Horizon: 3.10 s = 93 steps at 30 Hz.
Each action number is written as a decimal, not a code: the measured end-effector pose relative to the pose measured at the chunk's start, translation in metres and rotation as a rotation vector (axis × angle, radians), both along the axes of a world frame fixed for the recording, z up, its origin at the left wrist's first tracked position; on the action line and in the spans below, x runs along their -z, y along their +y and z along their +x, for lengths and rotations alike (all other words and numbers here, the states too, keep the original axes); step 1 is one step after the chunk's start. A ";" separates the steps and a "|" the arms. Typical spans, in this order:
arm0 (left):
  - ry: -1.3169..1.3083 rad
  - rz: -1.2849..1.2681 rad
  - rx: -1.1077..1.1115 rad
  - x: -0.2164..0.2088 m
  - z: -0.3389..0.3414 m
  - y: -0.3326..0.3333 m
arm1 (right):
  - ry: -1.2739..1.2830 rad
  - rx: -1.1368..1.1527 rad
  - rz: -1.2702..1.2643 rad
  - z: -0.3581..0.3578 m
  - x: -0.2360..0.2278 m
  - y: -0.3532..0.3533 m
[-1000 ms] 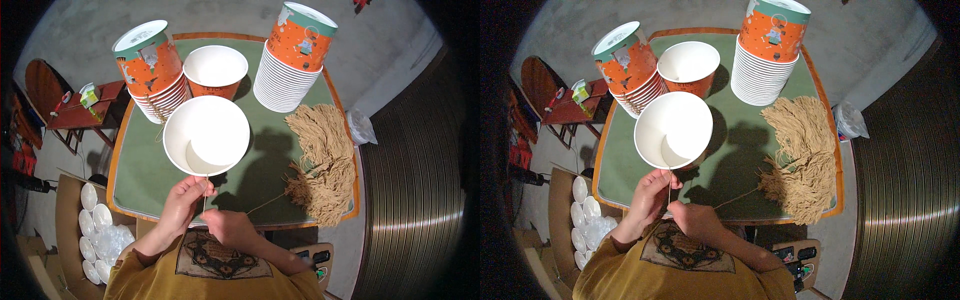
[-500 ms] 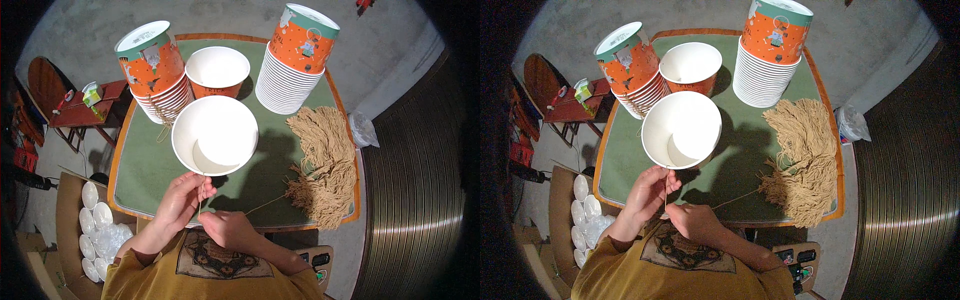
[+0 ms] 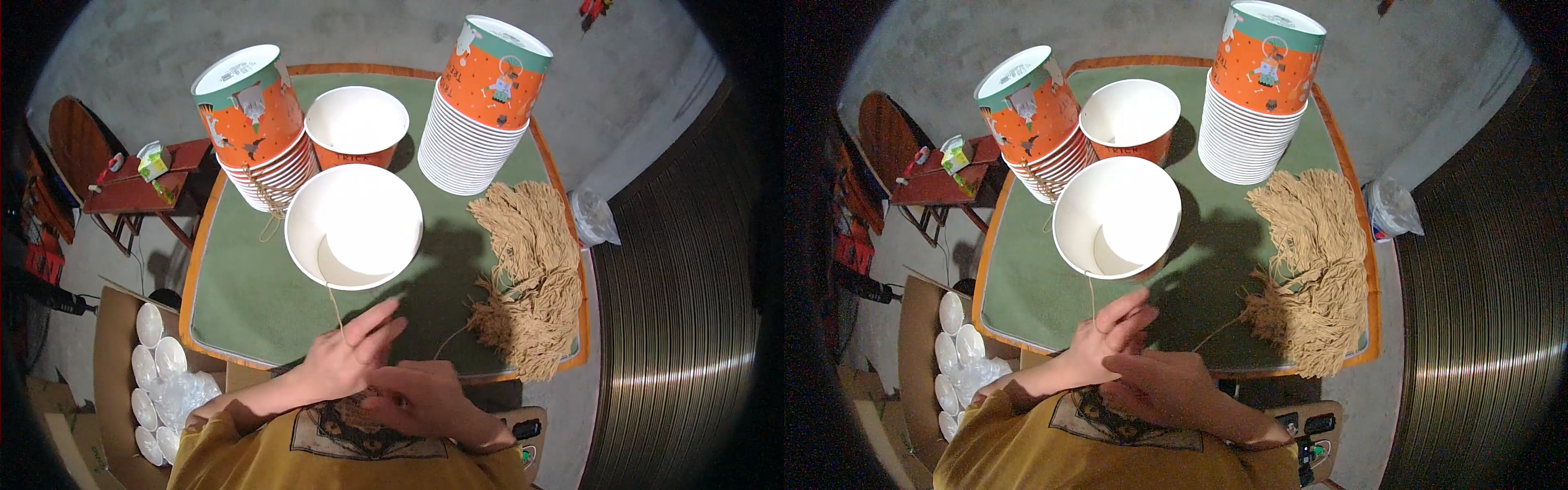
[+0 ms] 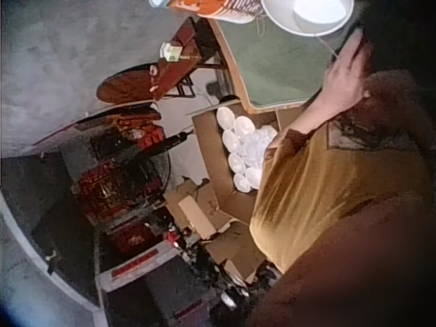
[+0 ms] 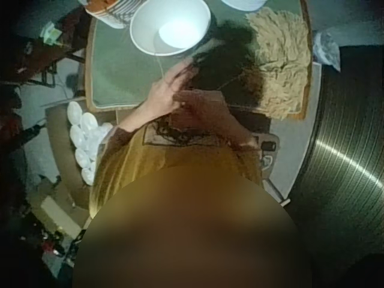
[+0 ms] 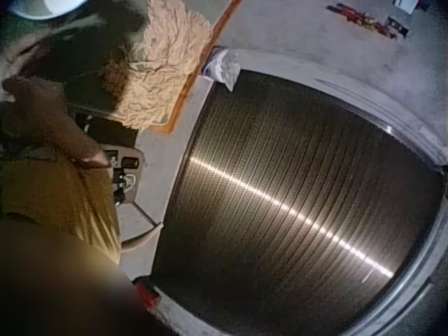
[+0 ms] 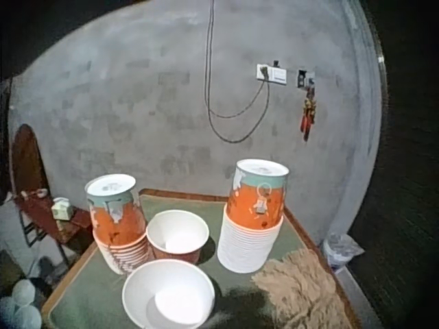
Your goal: The person is tying thin brown strings to the rim of decorated paper cups.
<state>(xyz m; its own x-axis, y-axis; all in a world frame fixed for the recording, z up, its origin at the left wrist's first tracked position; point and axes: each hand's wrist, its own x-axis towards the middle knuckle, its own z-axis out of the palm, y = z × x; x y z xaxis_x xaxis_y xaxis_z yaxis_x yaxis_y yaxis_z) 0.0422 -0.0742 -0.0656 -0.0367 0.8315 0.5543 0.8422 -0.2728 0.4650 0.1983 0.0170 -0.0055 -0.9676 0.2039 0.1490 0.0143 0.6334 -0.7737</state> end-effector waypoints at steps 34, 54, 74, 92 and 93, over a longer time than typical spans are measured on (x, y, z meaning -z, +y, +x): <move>-0.958 -0.373 0.197 -0.074 -0.002 0.041 | 0.836 0.121 -1.728 -0.054 -0.013 0.058; -0.482 -0.472 0.196 -0.102 -0.023 0.062 | 0.457 0.415 -0.456 -0.018 0.039 0.065; -0.583 -0.616 -0.044 -0.105 -0.091 0.026 | 0.681 0.371 -0.159 -0.060 0.057 0.038; -0.886 -0.673 0.108 -0.098 -0.103 0.035 | 0.645 0.357 0.244 -0.070 0.042 0.037; -0.887 -0.673 0.109 -0.099 -0.102 0.036 | 0.644 0.357 0.244 -0.071 0.043 0.038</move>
